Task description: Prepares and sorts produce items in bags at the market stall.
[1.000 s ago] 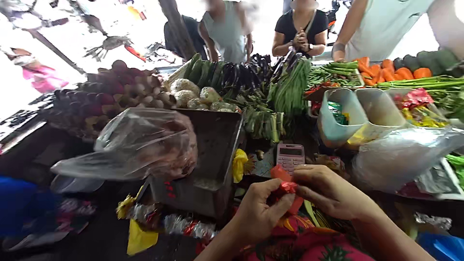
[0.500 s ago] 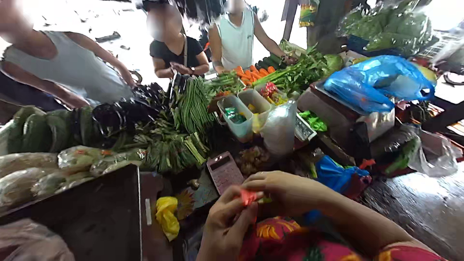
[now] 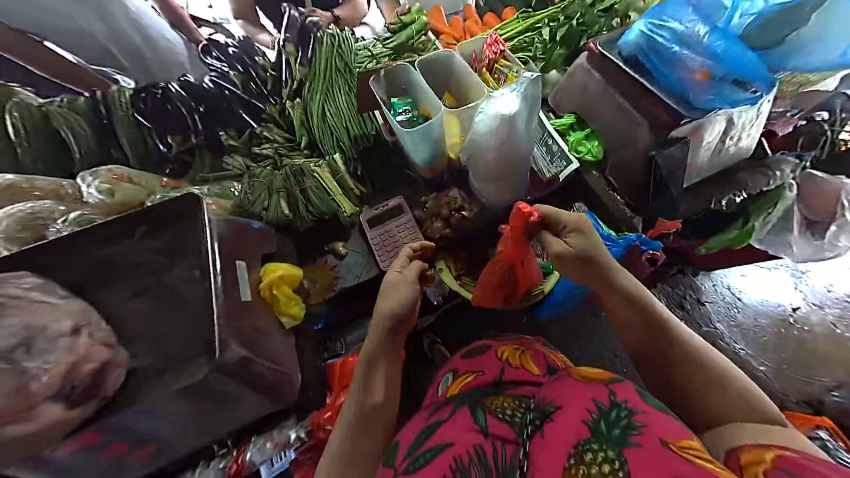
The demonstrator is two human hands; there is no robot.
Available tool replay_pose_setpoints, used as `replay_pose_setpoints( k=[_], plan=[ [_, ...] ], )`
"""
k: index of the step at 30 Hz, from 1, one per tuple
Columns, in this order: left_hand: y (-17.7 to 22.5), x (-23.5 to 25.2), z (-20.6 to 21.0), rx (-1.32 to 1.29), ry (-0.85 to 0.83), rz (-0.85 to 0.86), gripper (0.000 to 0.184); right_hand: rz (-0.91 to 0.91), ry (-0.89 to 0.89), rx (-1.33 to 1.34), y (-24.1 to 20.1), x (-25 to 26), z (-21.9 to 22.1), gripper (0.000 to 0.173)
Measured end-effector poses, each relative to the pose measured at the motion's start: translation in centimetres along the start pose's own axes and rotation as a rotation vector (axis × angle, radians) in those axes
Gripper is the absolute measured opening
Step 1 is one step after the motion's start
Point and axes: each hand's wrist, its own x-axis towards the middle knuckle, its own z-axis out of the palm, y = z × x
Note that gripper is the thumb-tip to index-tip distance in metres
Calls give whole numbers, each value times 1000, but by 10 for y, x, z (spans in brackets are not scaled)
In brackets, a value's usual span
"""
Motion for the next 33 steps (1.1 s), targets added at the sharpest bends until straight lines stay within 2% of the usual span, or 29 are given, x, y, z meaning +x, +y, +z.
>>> replay_pose_setpoints(
  k=[4,7,11,16,19,22,24,27,30,33],
  plan=[
    [-40,-14,31,10,62,120,30,-85,-94,1,41,7,-12,16],
    [-60,-29,68,-261,200,157,30,-92,-182,12,68,9,-18,15],
    [-79,-41,110,-711,271,68,36,30,-274,46,103,-6,-12,18],
    [-71,-56,142,-830,296,63,41,169,-363,17,121,-29,-18,25],
    [-66,-57,153,-793,299,66,43,135,-380,22,124,-45,-29,25],
    [-68,-54,167,-623,257,18,37,120,-378,-5,117,-67,-45,46],
    [-78,-49,183,-525,141,-4,46,88,-390,-37,115,-90,-59,54],
    [-83,-52,218,-284,10,25,52,116,-581,-111,121,-125,-89,49],
    [-87,-59,258,-175,-110,77,46,342,-846,-243,161,-162,-132,33],
    [-88,-60,295,-134,-212,88,53,718,-941,-357,227,-206,-190,32]
  ],
)
